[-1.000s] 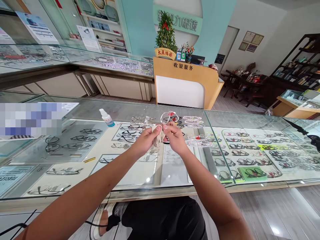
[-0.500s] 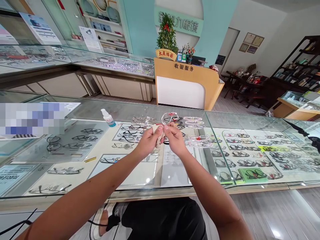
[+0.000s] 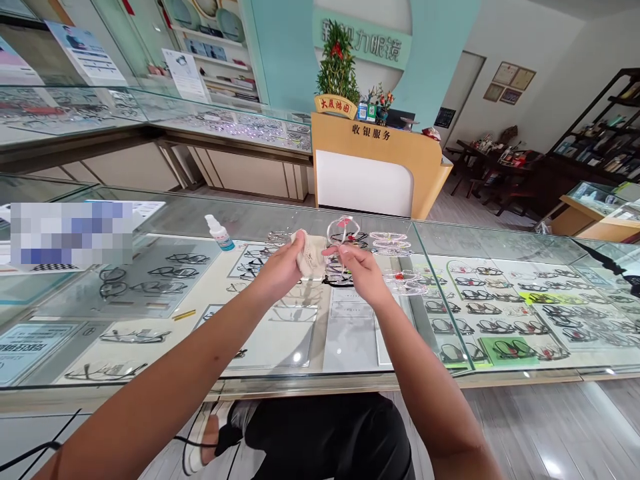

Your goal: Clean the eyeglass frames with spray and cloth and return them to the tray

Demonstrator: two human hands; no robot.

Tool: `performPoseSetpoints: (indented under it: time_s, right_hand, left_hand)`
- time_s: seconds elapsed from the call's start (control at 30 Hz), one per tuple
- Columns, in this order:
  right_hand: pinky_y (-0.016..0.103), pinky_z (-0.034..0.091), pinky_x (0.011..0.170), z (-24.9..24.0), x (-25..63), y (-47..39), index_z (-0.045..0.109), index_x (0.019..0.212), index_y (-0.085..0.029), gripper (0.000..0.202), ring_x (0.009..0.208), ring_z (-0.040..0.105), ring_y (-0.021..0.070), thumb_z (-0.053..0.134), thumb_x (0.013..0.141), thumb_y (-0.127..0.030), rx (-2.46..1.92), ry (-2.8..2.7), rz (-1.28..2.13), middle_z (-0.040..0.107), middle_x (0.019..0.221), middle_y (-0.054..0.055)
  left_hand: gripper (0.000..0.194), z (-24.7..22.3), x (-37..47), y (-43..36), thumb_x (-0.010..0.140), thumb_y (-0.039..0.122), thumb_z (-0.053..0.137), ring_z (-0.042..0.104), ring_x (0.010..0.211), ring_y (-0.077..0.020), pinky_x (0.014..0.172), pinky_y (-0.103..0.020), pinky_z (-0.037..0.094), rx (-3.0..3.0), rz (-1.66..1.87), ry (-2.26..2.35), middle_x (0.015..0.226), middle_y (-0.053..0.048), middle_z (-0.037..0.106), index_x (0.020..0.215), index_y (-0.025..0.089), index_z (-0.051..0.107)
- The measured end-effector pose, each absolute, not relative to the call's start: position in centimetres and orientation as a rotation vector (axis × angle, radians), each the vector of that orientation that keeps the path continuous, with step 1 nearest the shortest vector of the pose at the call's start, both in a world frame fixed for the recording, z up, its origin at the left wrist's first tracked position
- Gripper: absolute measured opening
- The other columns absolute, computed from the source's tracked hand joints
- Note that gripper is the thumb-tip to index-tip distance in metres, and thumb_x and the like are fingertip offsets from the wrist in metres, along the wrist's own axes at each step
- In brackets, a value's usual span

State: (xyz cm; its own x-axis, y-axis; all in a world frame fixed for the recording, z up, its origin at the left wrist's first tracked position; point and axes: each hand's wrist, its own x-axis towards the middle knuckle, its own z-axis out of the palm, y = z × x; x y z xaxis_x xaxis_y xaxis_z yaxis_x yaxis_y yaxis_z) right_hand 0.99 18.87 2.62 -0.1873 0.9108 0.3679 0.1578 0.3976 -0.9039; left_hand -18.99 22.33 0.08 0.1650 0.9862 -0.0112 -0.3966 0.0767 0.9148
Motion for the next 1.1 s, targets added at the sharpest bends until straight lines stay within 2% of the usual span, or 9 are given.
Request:
performPoseSetpoints:
  time_s: [0.1,0.23,0.37,0.5,0.7,0.8,0.93,1.0,1.1]
  right_hand:
    - [0.034,0.038,0.074,2.7,0.7,18.6,0.085,0.096,-0.023,0.063,0.075,0.039,0.0191,0.056,0.101,-0.079,-0.982,-1.715,1.042,0.041,0.073,0.000]
    - [0.034,0.039,0.075,2.6,0.4,18.6,0.083,0.093,-0.021,0.065,0.073,0.038,0.0180,0.061,0.096,-0.082,-0.937,-1.736,1.157,0.041,0.071,-0.001]
    - [0.032,0.037,0.074,2.4,0.4,18.9,0.079,0.089,-0.021,0.062,0.073,0.038,0.0165,0.063,0.097,-0.080,-0.905,-1.734,1.194,0.047,0.074,-0.001]
    - [0.031,0.031,0.070,2.0,0.3,19.0,0.069,0.081,-0.021,0.060,0.071,0.033,0.0152,0.063,0.098,-0.079,-0.859,-1.752,1.240,0.041,0.072,-0.003]
    - [0.031,0.025,0.066,1.5,-0.1,18.9,0.055,0.075,-0.023,0.062,0.070,0.027,0.0146,0.061,0.098,-0.080,-0.896,-1.791,1.225,0.033,0.072,-0.004]
    - [0.031,0.027,0.067,1.5,-0.2,18.7,0.063,0.078,-0.022,0.061,0.071,0.030,0.0153,0.061,0.099,-0.079,-0.898,-1.799,1.213,0.036,0.072,-0.003]
    - [0.032,0.031,0.071,1.8,0.1,18.8,0.076,0.086,-0.022,0.059,0.072,0.034,0.0166,0.062,0.098,-0.079,-0.922,-1.709,1.165,0.040,0.071,-0.002]
    - [0.033,0.032,0.072,2.1,0.6,19.0,0.080,0.089,-0.023,0.056,0.072,0.034,0.0173,0.062,0.100,-0.074,-0.927,-1.608,1.121,0.039,0.071,-0.002]
    - [0.034,0.034,0.072,2.3,1.5,19.6,0.083,0.091,-0.023,0.052,0.071,0.034,0.0183,0.062,0.100,-0.070,-0.896,-1.423,1.100,0.040,0.071,-0.001]
  left_hand:
    - [0.062,0.9,-19.2,22.2,0.087,0.078,0.079,0.073,0.091,-0.0234,0.089,-0.036,0.057,0.923,1.153,0.702,0.084,-0.007,0.075,0.099,0.017,0.075]
    - [0.062,1.7,-19.3,21.5,0.087,0.077,0.080,0.065,0.077,-0.0201,0.078,-0.033,0.054,1.050,1.030,0.578,0.072,-0.003,0.065,0.094,0.016,0.076]
    - [0.055,1.8,-19.4,21.2,0.079,0.065,0.094,0.062,0.077,-0.0169,0.072,-0.030,0.048,1.119,1.018,0.591,0.077,-0.001,0.065,0.101,0.017,0.078]
    - [0.051,1.5,-19.2,21.2,0.073,0.058,0.099,0.057,0.070,-0.0131,0.066,-0.028,0.043,1.150,1.062,0.640,0.076,0.000,0.063,0.093,0.018,0.074]
    - [0.063,1.1,-18.6,21.0,0.071,0.073,0.095,0.040,0.054,-0.0091,0.052,-0.027,0.029,1.159,1.131,0.752,0.061,0.004,0.048,0.075,0.020,0.062]
    - [0.068,1.1,-18.2,21.0,0.074,0.083,0.086,0.048,0.058,-0.0111,0.055,-0.027,0.039,1.113,1.159,0.780,0.065,0.001,0.056,0.074,0.020,0.063]
    - [0.070,1.3,-18.4,21.3,0.078,0.089,0.077,0.060,0.069,-0.0146,0.067,-0.028,0.050,1.071,1.201,0.792,0.073,-0.002,0.066,0.083,0.019,0.071]
    - [0.070,1.5,-18.8,21.5,0.078,0.088,0.079,0.063,0.072,-0.0152,0.066,-0.027,0.050,1.085,1.246,0.862,0.079,-0.003,0.069,0.093,0.019,0.076]
    - [0.069,1.8,-19.4,21.3,0.081,0.085,0.078,0.055,0.059,-0.0134,0.053,-0.026,0.040,1.177,1.176,0.988,0.073,0.000,0.065,0.106,0.021,0.081]
